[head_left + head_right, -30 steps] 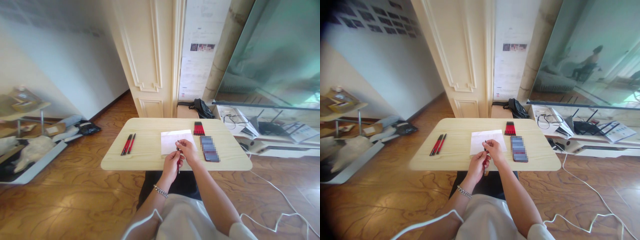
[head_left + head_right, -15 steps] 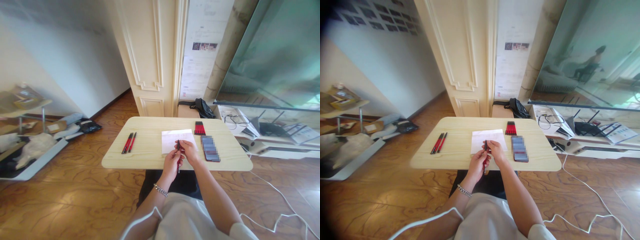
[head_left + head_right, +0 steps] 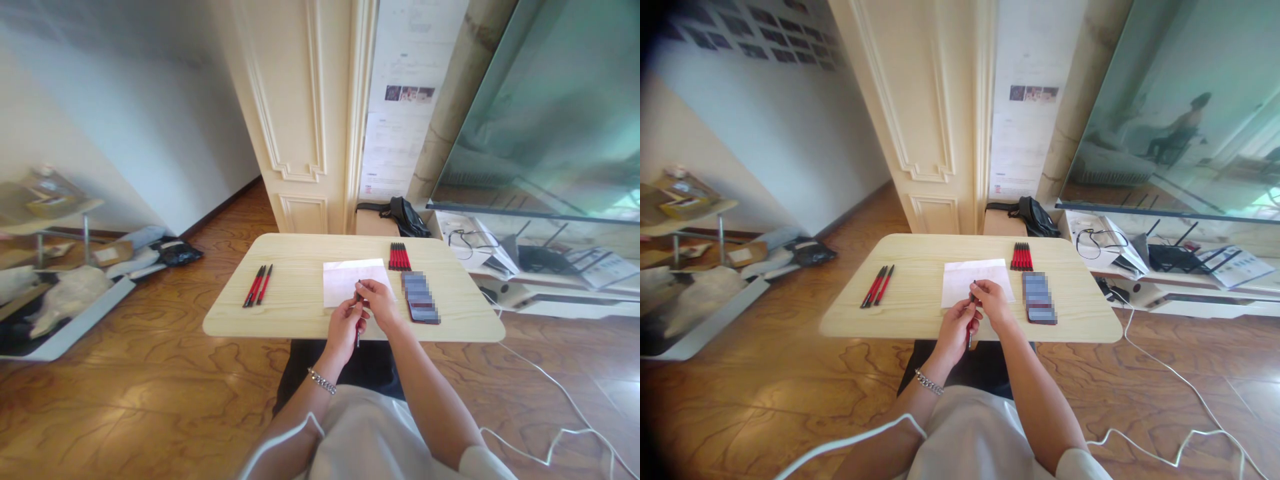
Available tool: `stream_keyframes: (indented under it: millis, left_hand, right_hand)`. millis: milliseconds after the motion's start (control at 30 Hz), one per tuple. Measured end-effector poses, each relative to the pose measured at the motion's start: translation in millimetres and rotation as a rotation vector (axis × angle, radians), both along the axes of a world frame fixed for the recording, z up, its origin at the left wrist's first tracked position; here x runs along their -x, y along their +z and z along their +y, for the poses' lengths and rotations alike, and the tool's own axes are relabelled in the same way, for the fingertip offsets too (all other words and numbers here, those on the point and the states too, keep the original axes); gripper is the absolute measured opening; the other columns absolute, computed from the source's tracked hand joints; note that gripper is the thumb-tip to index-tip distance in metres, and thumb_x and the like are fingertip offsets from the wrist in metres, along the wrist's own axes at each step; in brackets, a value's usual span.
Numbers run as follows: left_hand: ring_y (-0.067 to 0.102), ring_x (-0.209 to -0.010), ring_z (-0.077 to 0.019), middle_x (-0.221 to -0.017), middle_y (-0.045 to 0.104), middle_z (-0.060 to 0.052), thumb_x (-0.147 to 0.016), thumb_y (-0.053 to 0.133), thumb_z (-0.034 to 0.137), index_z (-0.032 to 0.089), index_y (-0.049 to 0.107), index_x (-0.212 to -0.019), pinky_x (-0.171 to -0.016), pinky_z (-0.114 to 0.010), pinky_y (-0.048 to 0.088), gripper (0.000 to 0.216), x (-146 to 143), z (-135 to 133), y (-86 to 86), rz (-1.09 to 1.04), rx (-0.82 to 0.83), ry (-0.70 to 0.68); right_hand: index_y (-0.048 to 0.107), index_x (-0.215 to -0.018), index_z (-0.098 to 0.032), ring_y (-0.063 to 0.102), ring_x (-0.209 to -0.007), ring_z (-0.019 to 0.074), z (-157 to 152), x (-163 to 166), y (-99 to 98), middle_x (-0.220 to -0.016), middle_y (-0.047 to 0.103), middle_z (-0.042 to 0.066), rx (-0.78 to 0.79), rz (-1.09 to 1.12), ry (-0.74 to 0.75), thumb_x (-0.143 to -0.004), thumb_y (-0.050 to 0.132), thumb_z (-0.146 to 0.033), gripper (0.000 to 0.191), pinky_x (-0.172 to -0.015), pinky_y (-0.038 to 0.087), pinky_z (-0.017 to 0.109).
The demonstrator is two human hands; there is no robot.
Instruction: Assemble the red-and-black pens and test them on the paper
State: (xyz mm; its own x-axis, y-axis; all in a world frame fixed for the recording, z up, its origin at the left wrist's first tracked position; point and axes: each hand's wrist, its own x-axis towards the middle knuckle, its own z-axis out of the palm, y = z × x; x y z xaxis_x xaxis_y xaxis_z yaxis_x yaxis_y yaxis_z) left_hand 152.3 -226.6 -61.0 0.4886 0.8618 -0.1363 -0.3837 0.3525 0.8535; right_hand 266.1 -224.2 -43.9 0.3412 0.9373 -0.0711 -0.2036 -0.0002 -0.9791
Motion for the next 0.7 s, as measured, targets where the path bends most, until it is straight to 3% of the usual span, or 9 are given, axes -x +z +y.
stream_keyframes:
  millis: [100,267,500,700]
  left_hand:
    - [0.046,-0.046,-0.0051,-0.065,0.059,-0.001,-0.075,0.068,0.043,0.013,0.06,-0.097,-0.045,-0.019,0.03,0.038,-0.3,0.2,-1.5,-0.004,-0.001,0.005]
    - [0.046,-0.046,-0.0053,-0.065,0.059,-0.001,-0.075,0.068,0.044,0.013,0.061,-0.099,-0.044,-0.019,0.029,0.04,0.5,-1.0,-2.2,0.023,-0.021,0.016]
    - [0.046,-0.044,-0.0066,-0.062,0.058,0.0,-0.075,0.066,0.046,0.015,0.06,-0.105,-0.042,-0.019,0.027,0.044,4.4,-2.1,-0.6,0.078,-0.025,0.013]
    - [0.046,-0.043,-0.0066,-0.061,0.057,0.001,-0.075,0.066,0.048,0.015,0.062,-0.101,-0.041,-0.019,0.026,0.043,7.7,0.5,-1.7,0.097,-0.048,0.022]
  right_hand:
    - [0.067,-0.09,-0.015,0.055,-0.06,0.0126,0.0,-0.7,-0.6,-0.08,0.066,0.006,0.016,0.038,0.063,-0.071,0.066,-0.052,0.041,-0.054,0.042,0.025]
    - [0.067,-0.086,-0.016,0.054,-0.06,0.0121,-0.4,-3.6,-1.7,-0.074,0.064,0.003,-0.011,-0.043,0.039,-0.07,0.069,-0.049,0.037,-0.056,0.041,0.024]
    - [0.069,-0.096,-0.017,0.059,-0.072,0.0145,2.0,-14.3,9.1,-0.084,0.067,0.005,0.036,-0.058,0.11,-0.071,0.068,-0.044,0.037,-0.066,0.043,0.026]
    - [0.072,-0.088,-0.018,0.057,-0.068,0.012,12.3,-18.8,17.1,-0.08,0.067,0.004,0.102,-0.055,0.089,-0.064,0.074,-0.046,0.037,-0.06,0.038,0.023]
